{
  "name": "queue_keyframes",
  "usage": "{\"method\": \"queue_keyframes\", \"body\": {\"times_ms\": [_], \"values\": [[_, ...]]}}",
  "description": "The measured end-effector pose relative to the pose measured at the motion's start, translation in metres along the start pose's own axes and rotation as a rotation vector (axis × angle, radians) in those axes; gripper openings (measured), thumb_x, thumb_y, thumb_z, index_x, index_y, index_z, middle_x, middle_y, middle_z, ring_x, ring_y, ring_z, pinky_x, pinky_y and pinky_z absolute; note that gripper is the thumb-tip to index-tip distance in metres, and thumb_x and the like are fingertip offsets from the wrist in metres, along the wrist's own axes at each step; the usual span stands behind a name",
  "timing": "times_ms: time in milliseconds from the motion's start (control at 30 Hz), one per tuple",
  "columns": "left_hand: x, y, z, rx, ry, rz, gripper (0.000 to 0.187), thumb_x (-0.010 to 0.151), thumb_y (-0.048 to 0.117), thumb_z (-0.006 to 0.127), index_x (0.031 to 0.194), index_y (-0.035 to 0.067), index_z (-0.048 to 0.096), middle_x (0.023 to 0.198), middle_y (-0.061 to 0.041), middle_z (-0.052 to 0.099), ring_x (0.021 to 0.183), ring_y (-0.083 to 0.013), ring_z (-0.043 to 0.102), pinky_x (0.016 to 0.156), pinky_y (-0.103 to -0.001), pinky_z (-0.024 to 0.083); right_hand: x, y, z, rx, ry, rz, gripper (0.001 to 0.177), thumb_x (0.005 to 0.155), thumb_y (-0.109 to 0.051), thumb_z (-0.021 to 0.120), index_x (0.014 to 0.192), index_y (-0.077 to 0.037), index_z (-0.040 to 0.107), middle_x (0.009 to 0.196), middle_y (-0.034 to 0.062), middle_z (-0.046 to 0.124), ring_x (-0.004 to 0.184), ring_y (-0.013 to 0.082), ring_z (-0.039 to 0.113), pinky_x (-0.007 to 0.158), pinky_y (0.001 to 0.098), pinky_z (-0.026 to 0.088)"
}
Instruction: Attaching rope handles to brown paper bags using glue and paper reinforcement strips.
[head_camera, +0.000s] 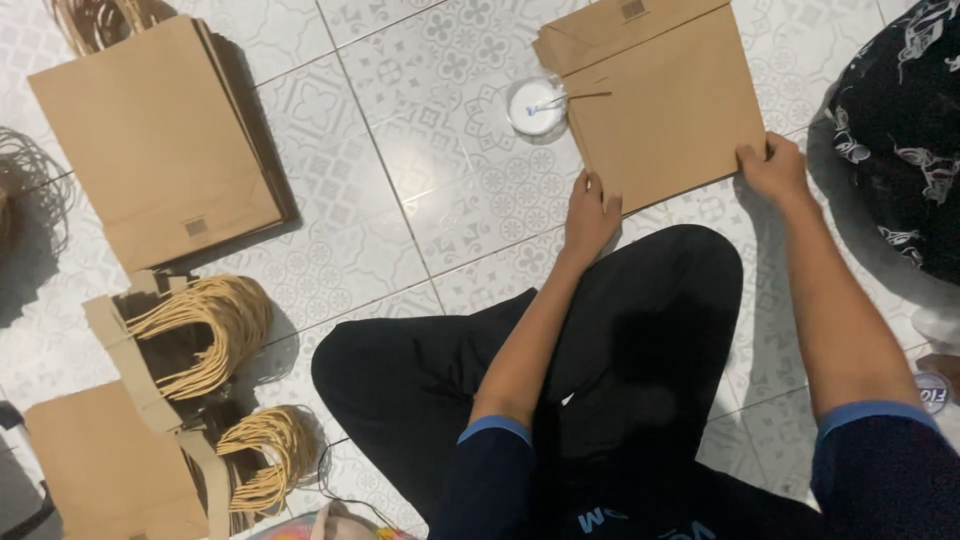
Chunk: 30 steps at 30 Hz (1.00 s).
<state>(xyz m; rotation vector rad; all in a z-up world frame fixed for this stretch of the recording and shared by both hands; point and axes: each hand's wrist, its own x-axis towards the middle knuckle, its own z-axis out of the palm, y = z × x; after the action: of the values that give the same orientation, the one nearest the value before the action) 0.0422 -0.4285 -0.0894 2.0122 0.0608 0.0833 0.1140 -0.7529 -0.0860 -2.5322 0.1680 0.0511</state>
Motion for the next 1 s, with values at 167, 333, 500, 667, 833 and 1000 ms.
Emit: {"method": "queue_keyframes", "body": {"times_ms": [167, 333, 500, 667, 833, 1000], "values": [[-0.001, 0.027, -0.016, 0.128, 0.035, -0.036, 0.052, 0.092, 0.02, 0.058, 0.136, -0.008, 0.056, 0.155, -0.036, 0.04, 0.125, -0.0498, 0.055, 0.1, -0.049, 0.05, -0.025, -0.052, -0.01, 0.039, 0.26, -0.18, 0.019, 0.102, -0.009, 0.072, 0.105, 0.009, 0.068, 0.092, 0.0204, 0.069, 0.076, 0.0316, 0.062, 0.072, 0.04, 0.052], [-0.002, 0.062, -0.026, 0.208, 0.116, 0.011, 0.043, 0.092, 0.017, 0.061, 0.129, -0.005, 0.063, 0.151, -0.034, 0.044, 0.122, -0.05, 0.054, 0.097, -0.055, 0.047, -0.045, -0.075, -0.021, 0.026, 0.564, -0.325, 0.019, 0.093, 0.002, 0.069, 0.107, 0.014, 0.071, 0.093, 0.0249, 0.075, 0.074, 0.0326, 0.067, 0.072, 0.0388, 0.057], [0.012, 0.042, 0.01, -0.408, 0.171, -0.085, 0.041, 0.083, -0.003, 0.066, 0.124, -0.004, 0.059, 0.086, -0.01, 0.063, 0.061, -0.0158, 0.054, 0.057, -0.027, 0.048, -0.061, -0.104, -0.057, 0.041, 0.783, -0.419, 0.021, 0.101, 0.001, 0.068, 0.11, 0.019, 0.074, 0.096, 0.0281, 0.077, 0.079, 0.0328, 0.067, 0.073, 0.0399, 0.057], [0.037, 0.056, 0.027, -0.567, 0.089, -0.124, 0.048, 0.081, 0.0, 0.07, 0.128, -0.001, 0.061, 0.093, -0.011, 0.066, 0.071, -0.0177, 0.061, 0.066, -0.029, 0.053, -0.062, -0.111, -0.098, -0.055, 0.976, -0.454, 0.038, 0.117, -0.021, 0.075, 0.103, 0.015, 0.08, 0.091, 0.0223, 0.084, 0.072, 0.0282, 0.078, 0.063, 0.034, 0.062], [0.053, 0.101, -0.055, -0.819, 0.062, -0.027, 0.048, 0.09, 0.002, 0.069, 0.137, -0.001, 0.058, 0.107, -0.012, 0.065, 0.083, -0.0144, 0.06, 0.077, -0.025, 0.053, -0.054, -0.152, -0.091, 0.059, 1.038, -0.364, 0.044, 0.117, -0.029, 0.079, 0.094, 0.009, 0.082, 0.084, 0.0156, 0.087, 0.067, 0.0221, 0.083, 0.057, 0.0294, 0.068], [0.052, 0.101, -0.189, -0.636, 0.315, 0.119, 0.047, 0.094, 0.007, 0.074, 0.139, 0.013, 0.061, 0.103, -0.003, 0.07, 0.083, -0.009, 0.064, 0.063, -0.018, 0.048, -0.043, -0.237, -0.071, 0.334, 0.974, -0.53, 0.037, 0.115, -0.016, 0.081, 0.092, 0.013, 0.077, 0.083, 0.0174, 0.078, 0.069, 0.0224, 0.071, 0.06, 0.0332, 0.064]]}}
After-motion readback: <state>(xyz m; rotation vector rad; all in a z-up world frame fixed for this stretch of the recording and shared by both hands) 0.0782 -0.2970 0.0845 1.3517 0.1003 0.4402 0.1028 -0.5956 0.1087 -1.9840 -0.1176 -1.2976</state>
